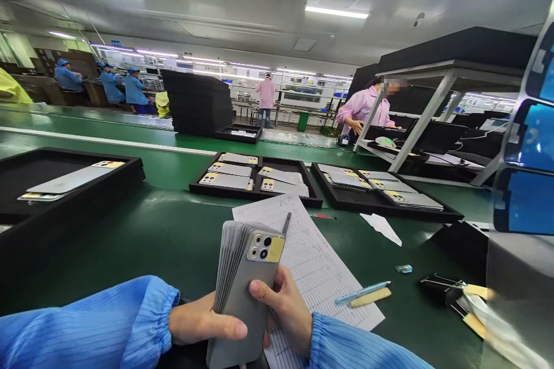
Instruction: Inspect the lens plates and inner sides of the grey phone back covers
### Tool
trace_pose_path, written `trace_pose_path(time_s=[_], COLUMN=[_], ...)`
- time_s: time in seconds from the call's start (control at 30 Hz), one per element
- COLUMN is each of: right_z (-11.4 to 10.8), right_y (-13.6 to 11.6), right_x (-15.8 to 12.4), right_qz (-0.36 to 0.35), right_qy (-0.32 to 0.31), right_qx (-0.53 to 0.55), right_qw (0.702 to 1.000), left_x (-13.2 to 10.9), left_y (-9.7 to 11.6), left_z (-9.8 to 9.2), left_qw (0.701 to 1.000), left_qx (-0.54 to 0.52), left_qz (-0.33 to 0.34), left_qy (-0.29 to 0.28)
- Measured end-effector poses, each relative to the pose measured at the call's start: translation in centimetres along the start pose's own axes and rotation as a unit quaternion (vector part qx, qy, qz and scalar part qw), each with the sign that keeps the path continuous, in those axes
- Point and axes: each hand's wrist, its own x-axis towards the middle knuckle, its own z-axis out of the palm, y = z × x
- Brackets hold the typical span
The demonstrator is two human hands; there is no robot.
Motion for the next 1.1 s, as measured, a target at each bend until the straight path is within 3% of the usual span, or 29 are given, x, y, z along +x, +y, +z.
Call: trace_pose_path(time_s=[0.13, 0.27, 0.47, 0.7, 1.1], right_z=[-0.4, -0.7, -1.2, -0.8, 0.0], right_y=[0.3, 0.2, 0.1, -0.4, -1.1], right_x=[-0.1, -0.3, -0.5, -0.7, -0.8], right_qz=[-0.040, -0.129, -0.248, -0.275, -0.274], right_qy=[0.039, 0.081, 0.088, 0.015, 0.036], right_qx=[-0.022, -0.087, -0.295, -0.354, -0.401], right_qw=[0.998, 0.984, 0.919, 0.894, 0.873], left_x=[0.4, 1.0, 1.1, 0.9, 1.2], left_y=[-0.2, -0.9, -0.6, 0.3, -0.1], left_z=[-0.2, -0.6, -1.6, -1.5, -2.1], left_qw=[0.999, 0.994, 0.973, 0.961, 0.978], left_qx=[0.025, 0.056, 0.158, 0.186, 0.129], left_qz=[0.017, 0.075, 0.101, 0.129, 0.100], left_qy=[-0.016, 0.063, 0.138, 0.158, 0.131])
